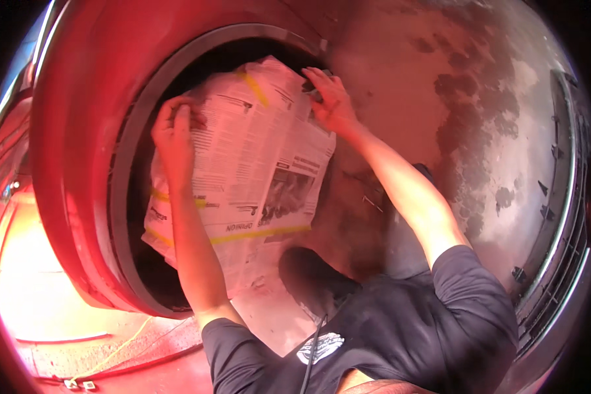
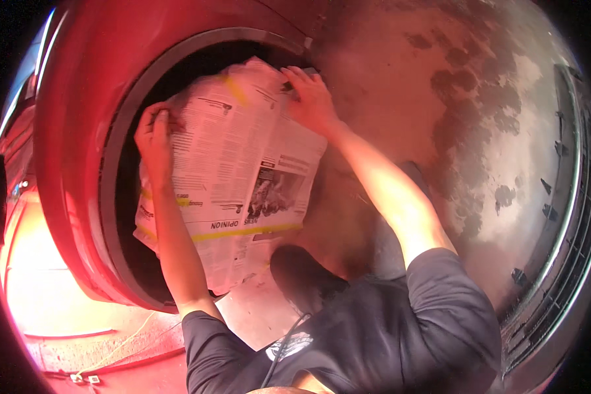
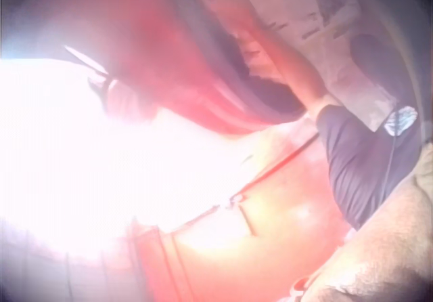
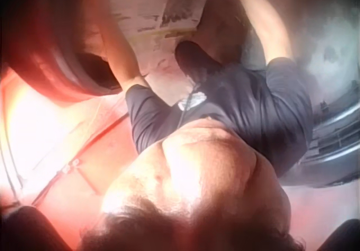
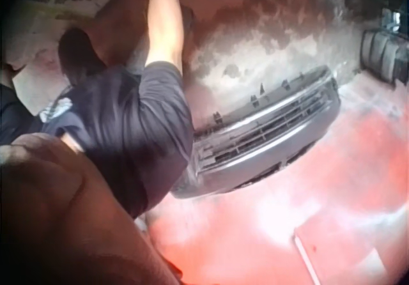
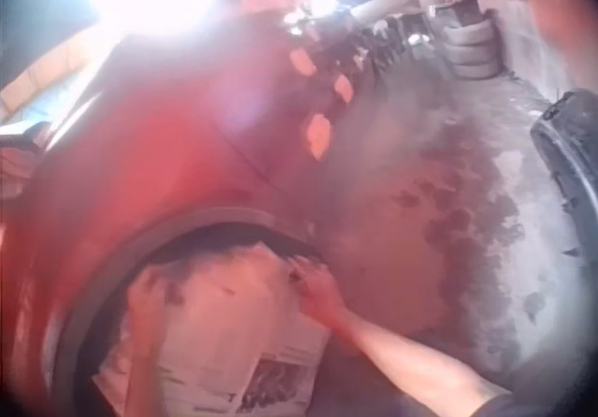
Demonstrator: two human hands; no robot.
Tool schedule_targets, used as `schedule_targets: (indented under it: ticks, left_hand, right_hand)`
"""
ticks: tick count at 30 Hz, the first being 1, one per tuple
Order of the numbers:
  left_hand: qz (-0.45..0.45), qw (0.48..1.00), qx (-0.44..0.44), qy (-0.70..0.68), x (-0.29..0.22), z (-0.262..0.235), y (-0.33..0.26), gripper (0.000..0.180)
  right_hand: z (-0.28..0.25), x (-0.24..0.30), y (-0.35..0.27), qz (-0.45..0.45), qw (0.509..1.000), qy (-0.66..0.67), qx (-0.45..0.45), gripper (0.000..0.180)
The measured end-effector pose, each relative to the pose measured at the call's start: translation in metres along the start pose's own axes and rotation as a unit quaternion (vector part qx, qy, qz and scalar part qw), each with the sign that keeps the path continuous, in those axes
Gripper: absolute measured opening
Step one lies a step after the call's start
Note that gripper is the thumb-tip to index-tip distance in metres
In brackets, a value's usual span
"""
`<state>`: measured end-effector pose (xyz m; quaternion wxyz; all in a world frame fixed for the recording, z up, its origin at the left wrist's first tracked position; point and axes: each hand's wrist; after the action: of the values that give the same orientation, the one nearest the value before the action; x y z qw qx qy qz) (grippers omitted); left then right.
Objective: The person kneels beside a red car and uses a screwdriver to remove a trim piece from the wheel well. After removing the trim, the person places it on the floor and continues to work on the wheel well area.
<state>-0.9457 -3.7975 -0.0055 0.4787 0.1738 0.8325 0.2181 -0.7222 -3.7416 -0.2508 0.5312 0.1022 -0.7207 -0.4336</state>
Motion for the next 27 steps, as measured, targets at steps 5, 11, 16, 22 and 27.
schedule_targets:
  ticks: [5, 11, 16, 22, 27]
  left_hand:
    - [0.019, 0.999, -0.028, 0.019, -0.005, 0.001, -0.003, 0.021]
    - [0.012, 0.989, -0.139, -0.047, 0.003, -0.003, -0.013, 0.018]
    - [-0.114, 0.923, -0.239, -0.280, -0.027, 0.002, -0.034, 0.013]
    - [-0.129, 0.901, -0.291, -0.296, -0.050, -0.016, -0.027, 0.025]
    - [-0.182, 0.873, -0.341, -0.296, -0.057, 0.002, -0.017, 0.032]
  right_hand:
    - [-0.009, -0.022, 0.027, 0.163, 0.975, 0.142, 0.046, 0.046]
    - [-0.006, -0.042, 0.064, 0.139, 0.984, 0.065, 0.091, 0.036]
    - [-0.012, -0.005, 0.097, -0.149, 0.984, -0.088, -0.045, 0.042]
    - [0.033, 0.085, 0.158, -0.341, 0.938, 0.022, -0.055, 0.043]
    - [0.009, 0.048, 0.189, -0.346, 0.925, -0.144, 0.061, 0.052]
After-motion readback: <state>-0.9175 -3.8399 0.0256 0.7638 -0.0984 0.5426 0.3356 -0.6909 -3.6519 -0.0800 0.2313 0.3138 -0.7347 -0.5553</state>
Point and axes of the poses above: each hand's wrist, its own y-axis towards the middle knuckle, its own z-axis out of the palm, x = y × z, and after that the axes turned 5 degrees about -x, right-handed
